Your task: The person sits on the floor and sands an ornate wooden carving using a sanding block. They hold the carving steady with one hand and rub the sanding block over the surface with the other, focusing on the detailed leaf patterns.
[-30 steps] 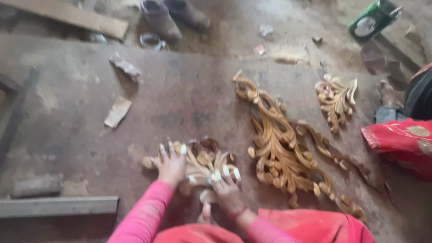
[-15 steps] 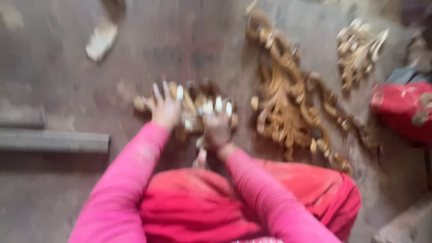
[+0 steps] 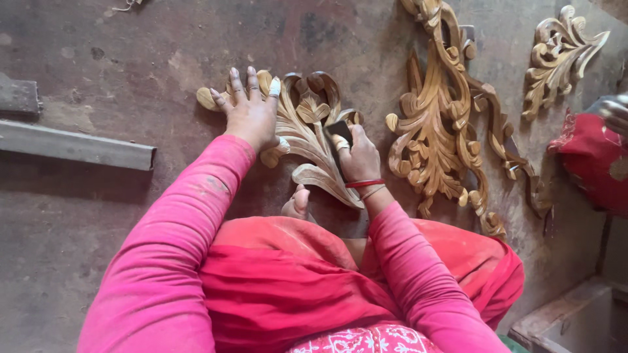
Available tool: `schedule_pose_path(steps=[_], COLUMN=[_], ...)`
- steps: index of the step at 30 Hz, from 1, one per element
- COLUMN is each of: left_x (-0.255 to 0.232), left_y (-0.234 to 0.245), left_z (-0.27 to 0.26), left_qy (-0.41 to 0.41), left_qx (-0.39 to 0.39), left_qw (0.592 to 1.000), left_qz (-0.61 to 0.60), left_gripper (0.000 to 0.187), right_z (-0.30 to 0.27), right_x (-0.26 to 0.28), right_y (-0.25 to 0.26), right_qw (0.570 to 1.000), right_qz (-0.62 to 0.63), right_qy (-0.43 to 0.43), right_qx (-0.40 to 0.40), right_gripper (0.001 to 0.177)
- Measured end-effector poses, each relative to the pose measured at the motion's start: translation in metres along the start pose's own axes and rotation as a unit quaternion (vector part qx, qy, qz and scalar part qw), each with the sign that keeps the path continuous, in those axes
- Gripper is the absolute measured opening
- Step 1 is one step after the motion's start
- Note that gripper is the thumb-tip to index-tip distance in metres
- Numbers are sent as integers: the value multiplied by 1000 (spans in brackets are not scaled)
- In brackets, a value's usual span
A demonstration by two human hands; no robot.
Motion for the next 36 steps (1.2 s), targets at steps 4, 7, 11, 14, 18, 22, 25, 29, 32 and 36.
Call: schedule_pose_path(steps=[4, 7, 11, 14, 18, 22, 25, 29, 32, 36], left_x=[5, 3, 5, 8, -2, 5, 3, 7, 7, 5], left_y=[-7, -7, -4, -9, -6, 5, -12, -8, -12, -17], left_z=[2, 0, 4, 10, 1, 7, 4, 11, 15, 11], left_qy=[0, -12, 2, -6, -24, 8, 11, 23, 28, 25], left_qx=[-2, -39, -26, -30, -82, -29, -33, -33, -28, -27], left_qw=[1000, 999, 999, 999, 996, 1000, 999, 999, 999, 999], left_qz=[-5, 9, -18, -15, 8, 5, 0, -1, -2, -6], left_gripper=[129, 128, 125, 129, 125, 125, 126, 119, 117, 122], right_z=[9, 15, 20, 18, 10, 25, 2, -7, 4, 21], right_x=[4, 25, 18, 11, 6, -2, -32, -12, -17, -8], right_y=[-28, -29, -21, -30, -24, 14, 16, 1, -23, -25], right_qw=[989, 997, 997, 995, 992, 984, 985, 998, 987, 986], right_qz=[-122, -66, -55, -67, -86, 76, 81, 21, -55, -69], right_qy=[-74, -21, -56, -69, -88, -139, -147, -64, -149, -146], right_qx=[43, -20, -12, 37, 1, -80, -50, -12, 34, -31], right_gripper=[49, 51, 50, 49, 50, 43, 44, 43, 43, 42])
Point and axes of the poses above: each hand's wrist, its own z-axis towards the middle knuckle, its own y-axis out of the back of the hand, x = y × z, the point moved 10 cm from there along z, towards the middle knuckle, and after that the axes turned 10 degrees about -y, right-handed, at the moved point
